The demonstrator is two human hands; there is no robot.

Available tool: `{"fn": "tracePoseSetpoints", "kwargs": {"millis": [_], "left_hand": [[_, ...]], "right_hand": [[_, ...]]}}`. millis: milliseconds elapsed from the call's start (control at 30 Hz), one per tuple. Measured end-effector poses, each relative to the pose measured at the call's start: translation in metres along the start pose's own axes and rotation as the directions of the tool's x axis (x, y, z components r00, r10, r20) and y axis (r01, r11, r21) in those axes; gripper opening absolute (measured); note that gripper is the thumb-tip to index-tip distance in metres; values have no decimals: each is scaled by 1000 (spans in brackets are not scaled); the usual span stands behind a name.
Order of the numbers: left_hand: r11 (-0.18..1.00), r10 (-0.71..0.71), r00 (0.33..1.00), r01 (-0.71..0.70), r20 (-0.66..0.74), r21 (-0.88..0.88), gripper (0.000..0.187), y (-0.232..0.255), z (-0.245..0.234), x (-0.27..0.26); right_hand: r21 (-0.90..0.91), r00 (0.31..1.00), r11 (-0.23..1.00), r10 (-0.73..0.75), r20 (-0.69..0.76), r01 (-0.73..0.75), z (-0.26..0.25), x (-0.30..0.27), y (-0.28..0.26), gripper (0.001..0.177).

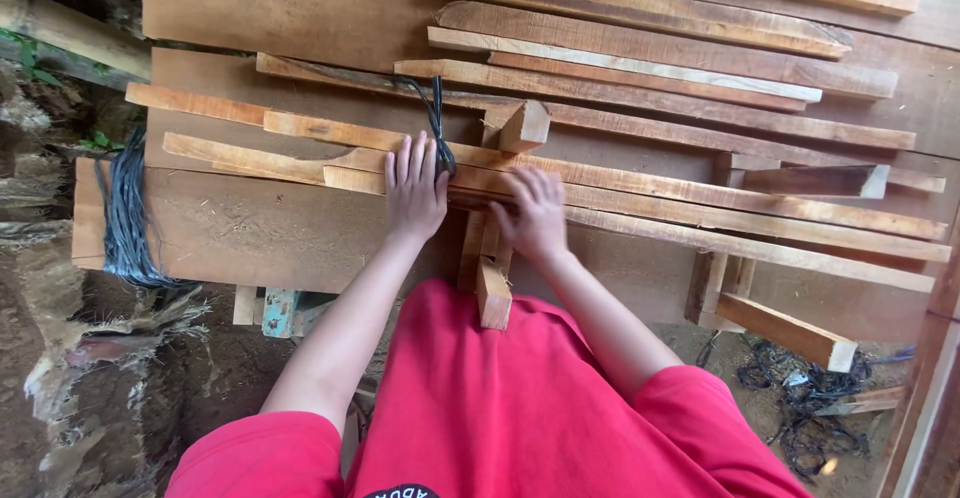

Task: Organizing wood planks into a neat stack and tying them together with rubber strips.

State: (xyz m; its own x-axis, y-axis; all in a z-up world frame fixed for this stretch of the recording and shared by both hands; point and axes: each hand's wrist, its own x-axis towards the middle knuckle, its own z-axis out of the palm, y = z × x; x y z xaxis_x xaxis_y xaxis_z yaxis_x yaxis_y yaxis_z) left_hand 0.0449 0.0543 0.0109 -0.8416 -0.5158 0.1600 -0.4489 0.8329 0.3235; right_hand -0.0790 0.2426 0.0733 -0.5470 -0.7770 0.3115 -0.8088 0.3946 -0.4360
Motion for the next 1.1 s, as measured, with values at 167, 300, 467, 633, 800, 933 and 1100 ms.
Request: {"fn": "tracePoseSetpoints", "kwargs": {"millis": [167,300,467,633,800,933,1100], "left_hand": [[1000,4,1000,-4,16,8,78,-2,4,-14],[998,-55,986,55,155,2,95,4,-4,-11],[994,-107,979,110,172,-9,95,9,-6,-11],[978,-186,951,204,245,-50,93,21,-15,-12],[957,-237,944,268,230,-111,83,32,-30,-29],[955,-200,962,234,188,-181,73,14,-39,-56],[830,-193,977,113,-91,-546,19,-53,-22,-96]], "right_hand": [[-313,884,924,323,339,-218,-32,-27,30,102],[-420,824,888,375,424,-188,-37,-24,29,109],[-401,802,899,366,472,-174,-32,-27,38,110],[-424,798,895,352,489,-135,-24,-36,50,115],[-357,850,921,308,427,-154,-26,-36,48,109],[-196,964,975,146,221,-102,-24,-27,50,73],[229,912,967,9,410,-113,-21,26,1,28]]}}
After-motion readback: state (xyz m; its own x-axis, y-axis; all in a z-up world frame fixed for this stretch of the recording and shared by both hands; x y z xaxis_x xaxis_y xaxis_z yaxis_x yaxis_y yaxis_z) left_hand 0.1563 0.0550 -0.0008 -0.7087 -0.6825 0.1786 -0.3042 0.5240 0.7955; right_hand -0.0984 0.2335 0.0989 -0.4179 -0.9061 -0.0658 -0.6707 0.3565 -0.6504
